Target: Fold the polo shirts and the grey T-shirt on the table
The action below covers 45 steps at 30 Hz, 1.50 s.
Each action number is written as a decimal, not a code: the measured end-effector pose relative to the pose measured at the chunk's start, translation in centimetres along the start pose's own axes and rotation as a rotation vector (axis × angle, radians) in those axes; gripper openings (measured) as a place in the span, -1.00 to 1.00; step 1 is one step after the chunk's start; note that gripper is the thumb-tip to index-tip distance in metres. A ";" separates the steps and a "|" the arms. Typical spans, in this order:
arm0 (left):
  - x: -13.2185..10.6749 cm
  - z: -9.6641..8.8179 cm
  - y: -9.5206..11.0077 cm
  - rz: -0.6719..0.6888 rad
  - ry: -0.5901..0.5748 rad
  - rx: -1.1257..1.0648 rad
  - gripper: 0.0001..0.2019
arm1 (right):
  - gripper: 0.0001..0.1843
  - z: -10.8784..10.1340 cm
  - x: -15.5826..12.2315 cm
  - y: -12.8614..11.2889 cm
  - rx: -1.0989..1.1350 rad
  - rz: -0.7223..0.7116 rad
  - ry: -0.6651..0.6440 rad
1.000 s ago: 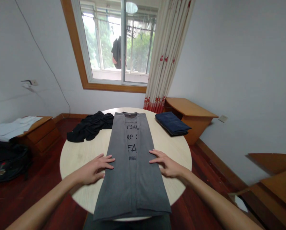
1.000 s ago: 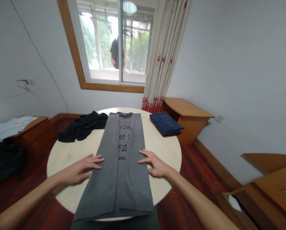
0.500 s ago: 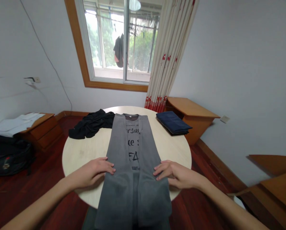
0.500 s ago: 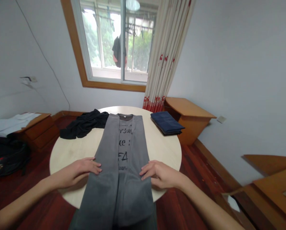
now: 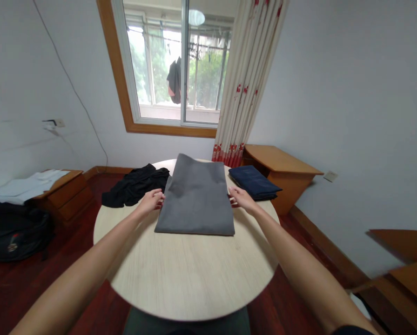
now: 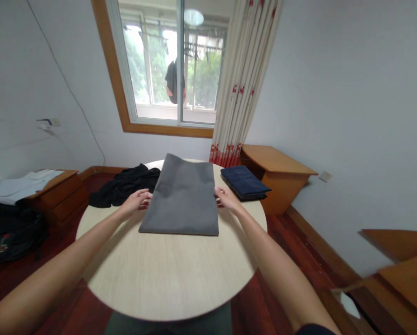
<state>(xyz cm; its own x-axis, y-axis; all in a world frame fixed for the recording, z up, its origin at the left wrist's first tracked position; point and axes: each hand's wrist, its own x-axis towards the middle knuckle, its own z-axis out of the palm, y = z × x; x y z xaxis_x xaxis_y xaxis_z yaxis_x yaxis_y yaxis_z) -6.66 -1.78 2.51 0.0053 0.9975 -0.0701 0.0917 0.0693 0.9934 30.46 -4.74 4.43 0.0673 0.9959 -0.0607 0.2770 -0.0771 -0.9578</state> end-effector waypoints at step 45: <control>4.7 2.7 -3.4 -0.155 -0.207 -0.057 -0.54 | -0.46 1.2 7.2 8.4 0.134 -0.202 0.160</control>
<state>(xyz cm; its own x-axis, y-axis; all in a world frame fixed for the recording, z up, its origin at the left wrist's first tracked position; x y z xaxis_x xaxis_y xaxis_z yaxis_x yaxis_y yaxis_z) -4.30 2.66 -1.48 0.1995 0.9517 -0.2335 0.0508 0.2279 0.9723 32.10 1.81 -4.43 0.1772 0.9694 0.1700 0.1718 0.1396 -0.9752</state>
